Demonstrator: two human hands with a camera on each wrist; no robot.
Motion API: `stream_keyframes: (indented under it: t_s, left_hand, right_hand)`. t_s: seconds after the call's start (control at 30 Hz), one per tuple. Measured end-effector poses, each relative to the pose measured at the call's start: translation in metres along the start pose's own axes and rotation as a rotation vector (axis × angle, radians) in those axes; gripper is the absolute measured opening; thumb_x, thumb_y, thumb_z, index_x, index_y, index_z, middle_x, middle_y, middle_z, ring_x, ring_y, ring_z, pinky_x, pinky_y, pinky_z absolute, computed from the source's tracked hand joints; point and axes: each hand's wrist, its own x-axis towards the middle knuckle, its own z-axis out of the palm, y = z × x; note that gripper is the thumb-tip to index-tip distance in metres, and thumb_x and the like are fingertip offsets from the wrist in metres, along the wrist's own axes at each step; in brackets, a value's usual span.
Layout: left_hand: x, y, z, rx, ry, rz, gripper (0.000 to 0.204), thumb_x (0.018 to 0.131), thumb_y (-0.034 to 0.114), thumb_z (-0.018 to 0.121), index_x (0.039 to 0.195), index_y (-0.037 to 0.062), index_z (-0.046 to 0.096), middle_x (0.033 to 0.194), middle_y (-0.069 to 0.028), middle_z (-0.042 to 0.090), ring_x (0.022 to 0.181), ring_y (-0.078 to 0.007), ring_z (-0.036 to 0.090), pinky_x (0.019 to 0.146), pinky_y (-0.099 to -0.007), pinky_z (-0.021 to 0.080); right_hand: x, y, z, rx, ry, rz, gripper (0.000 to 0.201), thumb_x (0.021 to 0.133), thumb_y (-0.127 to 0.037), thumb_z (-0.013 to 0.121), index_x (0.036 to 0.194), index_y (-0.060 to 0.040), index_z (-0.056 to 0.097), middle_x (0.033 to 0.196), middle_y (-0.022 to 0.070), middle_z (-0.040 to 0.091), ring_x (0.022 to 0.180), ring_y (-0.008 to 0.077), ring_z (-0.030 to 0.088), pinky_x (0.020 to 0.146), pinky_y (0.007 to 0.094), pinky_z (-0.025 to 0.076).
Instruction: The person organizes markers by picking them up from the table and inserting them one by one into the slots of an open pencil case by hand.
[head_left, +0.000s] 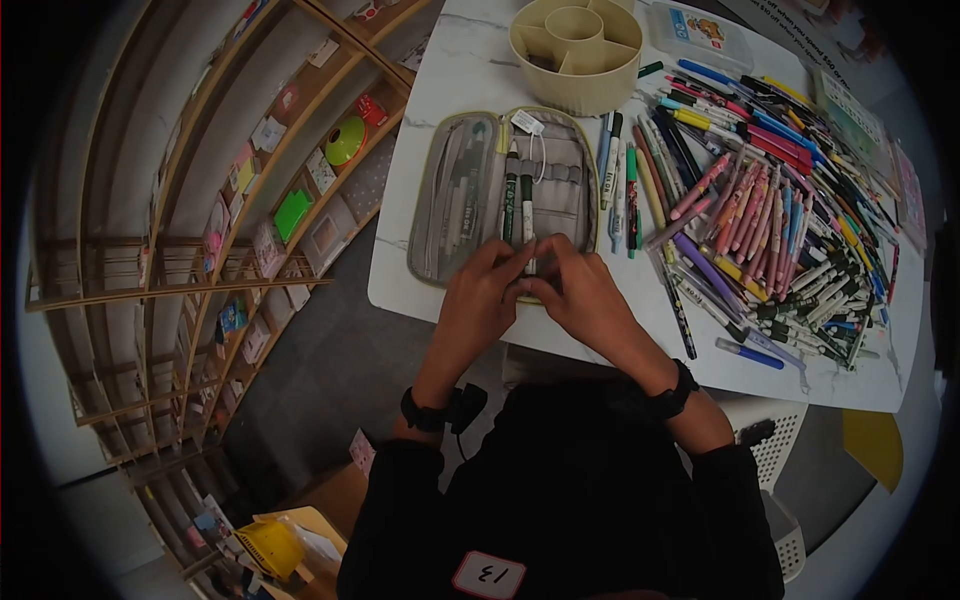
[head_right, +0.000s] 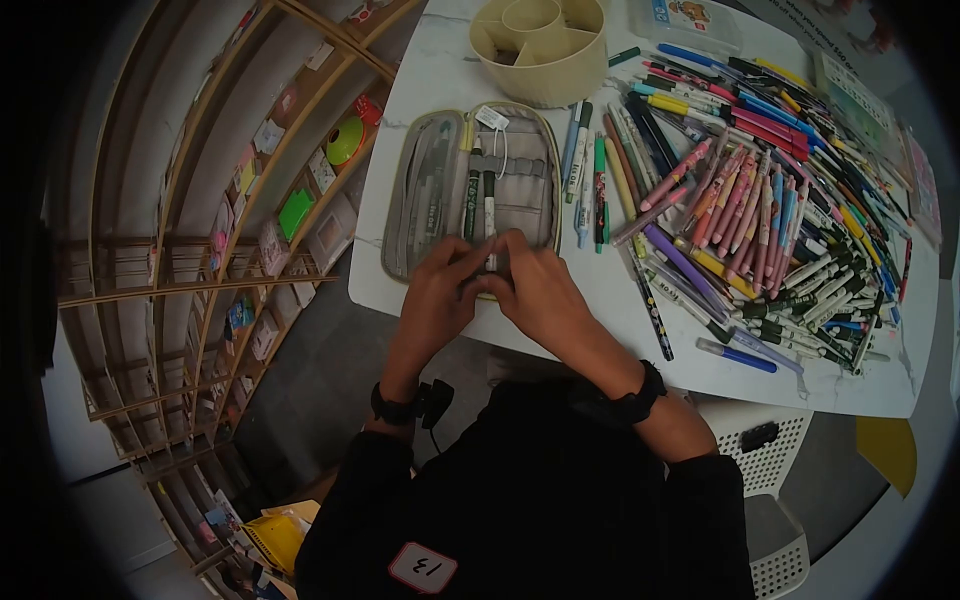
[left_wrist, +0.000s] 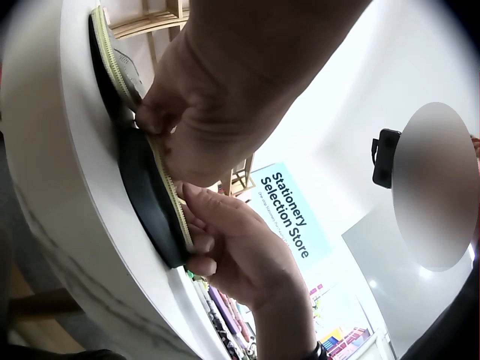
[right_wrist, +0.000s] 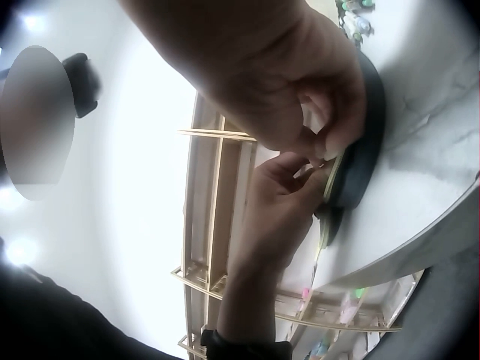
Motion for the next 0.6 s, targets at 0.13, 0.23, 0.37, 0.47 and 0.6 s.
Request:
stream_keyframes:
  t_s: [0.13, 0.23, 0.37, 0.47, 0.6]
  left_hand:
    - [-0.002, -0.004, 0.004, 0.021, 0.053, 0.037, 0.049, 0.074, -0.009, 0.065, 0.121, 0.0026, 0.063, 0.091, -0.0142, 0.057, 0.078, -0.033, 0.06, 0.069, -0.0406, 0.049]
    - [-0.002, -0.004, 0.006, 0.047, 0.076, 0.042, 0.048, 0.074, -0.01, 0.063, 0.121, 0.0023, 0.063, 0.092, -0.0146, 0.057, 0.079, -0.0334, 0.061, 0.07, -0.0412, 0.049]
    - [-0.001, -0.005, 0.01, 0.114, 0.122, 0.048, 0.048, 0.072, -0.01, 0.063, 0.118, 0.0032, 0.065, 0.09, -0.0139, 0.058, 0.079, -0.0322, 0.062, 0.068, -0.0406, 0.051]
    - [-0.001, -0.008, 0.012, 0.208, 0.111, 0.051, 0.048, 0.072, -0.008, 0.062, 0.118, 0.0039, 0.065, 0.089, -0.011, 0.057, 0.079, -0.0304, 0.062, 0.064, -0.0405, 0.051]
    - [0.001, -0.008, 0.015, 0.242, 0.137, 0.031, 0.045, 0.073, -0.007, 0.063, 0.116, 0.0058, 0.066, 0.087, -0.0087, 0.058, 0.073, -0.0289, 0.063, 0.061, -0.04, 0.051]
  right_hand:
    - [-0.001, 0.008, 0.001, -0.019, -0.037, 0.025, 0.028, 0.082, -0.005, 0.07, 0.101, 0.0045, 0.051, 0.072, 0.0206, 0.065, 0.068, 0.0379, 0.066, 0.06, 0.0424, 0.05]
    - [-0.003, 0.007, 0.002, -0.107, -0.021, -0.013, 0.028, 0.083, -0.004, 0.069, 0.105, 0.0051, 0.053, 0.077, 0.0189, 0.067, 0.071, 0.0325, 0.068, 0.062, 0.0384, 0.052]
    - [-0.005, 0.006, 0.003, -0.119, 0.022, -0.056, 0.029, 0.08, -0.004, 0.071, 0.103, 0.006, 0.056, 0.079, 0.0194, 0.065, 0.074, 0.0326, 0.067, 0.063, 0.0392, 0.051]
    - [-0.004, 0.01, 0.002, -0.029, -0.044, -0.037, 0.026, 0.076, -0.002, 0.071, 0.096, 0.0084, 0.058, 0.085, 0.0259, 0.063, 0.083, 0.0445, 0.062, 0.07, 0.0471, 0.049]
    - [-0.003, 0.014, 0.003, -0.087, -0.042, -0.057, 0.021, 0.081, -0.004, 0.071, 0.095, 0.0053, 0.059, 0.078, 0.0187, 0.066, 0.072, 0.0333, 0.067, 0.063, 0.0396, 0.051]
